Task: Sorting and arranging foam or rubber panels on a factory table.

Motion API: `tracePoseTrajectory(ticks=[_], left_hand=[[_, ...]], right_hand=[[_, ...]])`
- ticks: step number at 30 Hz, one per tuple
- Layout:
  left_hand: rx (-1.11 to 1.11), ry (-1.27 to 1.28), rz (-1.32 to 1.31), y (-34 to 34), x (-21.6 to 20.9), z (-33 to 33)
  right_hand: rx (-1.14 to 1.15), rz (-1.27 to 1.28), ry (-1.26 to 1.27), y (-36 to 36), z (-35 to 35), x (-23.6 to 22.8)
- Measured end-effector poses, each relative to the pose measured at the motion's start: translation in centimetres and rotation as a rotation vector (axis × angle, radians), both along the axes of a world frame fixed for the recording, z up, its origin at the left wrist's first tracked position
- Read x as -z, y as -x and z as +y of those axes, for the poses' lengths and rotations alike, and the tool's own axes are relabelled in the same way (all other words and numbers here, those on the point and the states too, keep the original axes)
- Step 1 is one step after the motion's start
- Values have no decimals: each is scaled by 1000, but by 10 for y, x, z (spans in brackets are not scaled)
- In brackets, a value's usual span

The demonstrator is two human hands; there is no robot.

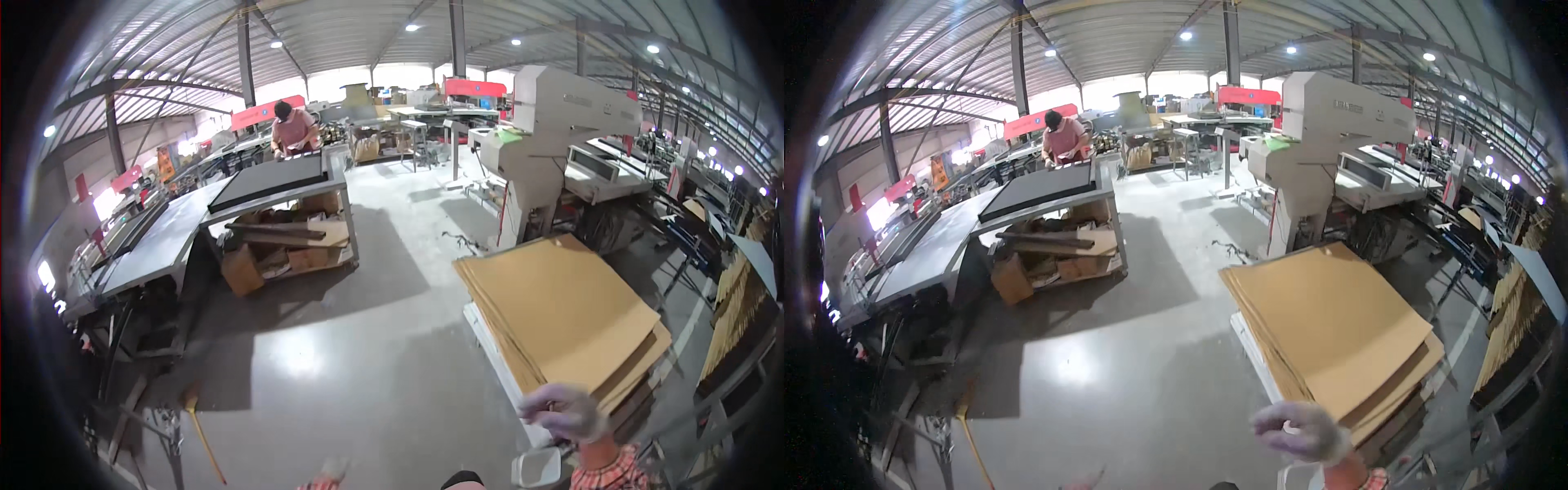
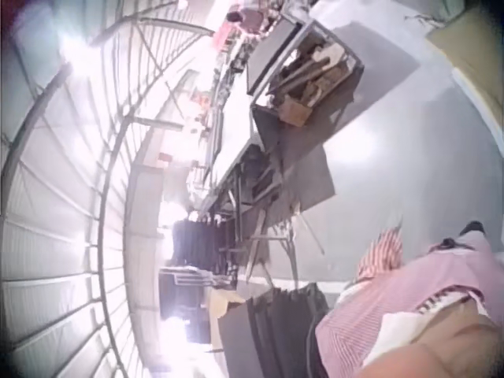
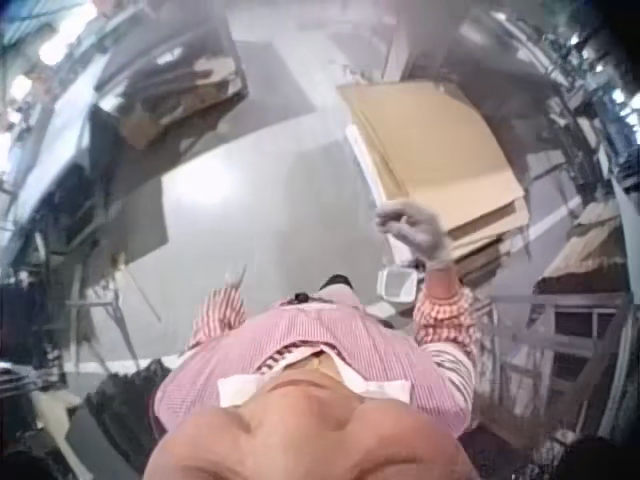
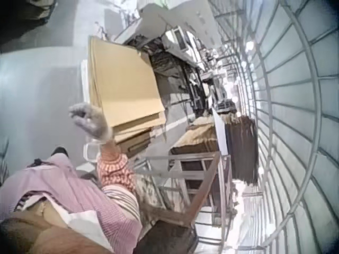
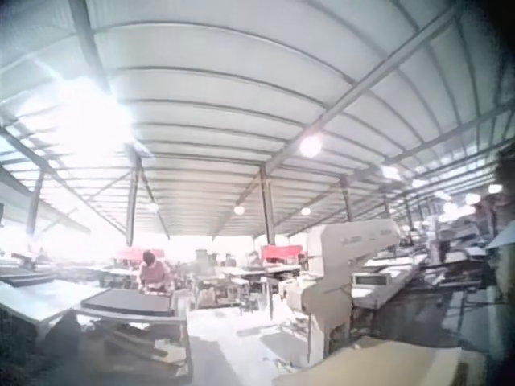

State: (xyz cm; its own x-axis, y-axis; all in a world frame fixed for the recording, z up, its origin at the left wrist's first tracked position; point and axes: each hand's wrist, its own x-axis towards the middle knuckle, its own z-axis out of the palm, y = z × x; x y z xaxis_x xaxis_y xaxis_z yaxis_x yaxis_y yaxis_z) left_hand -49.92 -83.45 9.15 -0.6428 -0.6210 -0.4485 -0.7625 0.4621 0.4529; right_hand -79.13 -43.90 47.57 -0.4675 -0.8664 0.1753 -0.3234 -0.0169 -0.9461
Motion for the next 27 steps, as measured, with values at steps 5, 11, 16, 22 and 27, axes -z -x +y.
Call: tracePoseTrajectory(ticks=[5, 11, 16, 22, 27], left_hand=[[8, -317, 505, 342, -140, -53], [427, 86, 94, 392, 3, -152], [247, -151, -268, 431, -32, -204], [227, -157, -317, 565, -6, -346], [359, -33, -176, 746, 37, -497]], right_hand=[[142, 199, -1048, 118, -12, 307], [124, -273, -990, 228, -104, 386], [-337, 63, -1048, 428, -263, 312], [189, -1, -808, 627, -346, 349], [336, 3, -1304, 692, -304, 399]])
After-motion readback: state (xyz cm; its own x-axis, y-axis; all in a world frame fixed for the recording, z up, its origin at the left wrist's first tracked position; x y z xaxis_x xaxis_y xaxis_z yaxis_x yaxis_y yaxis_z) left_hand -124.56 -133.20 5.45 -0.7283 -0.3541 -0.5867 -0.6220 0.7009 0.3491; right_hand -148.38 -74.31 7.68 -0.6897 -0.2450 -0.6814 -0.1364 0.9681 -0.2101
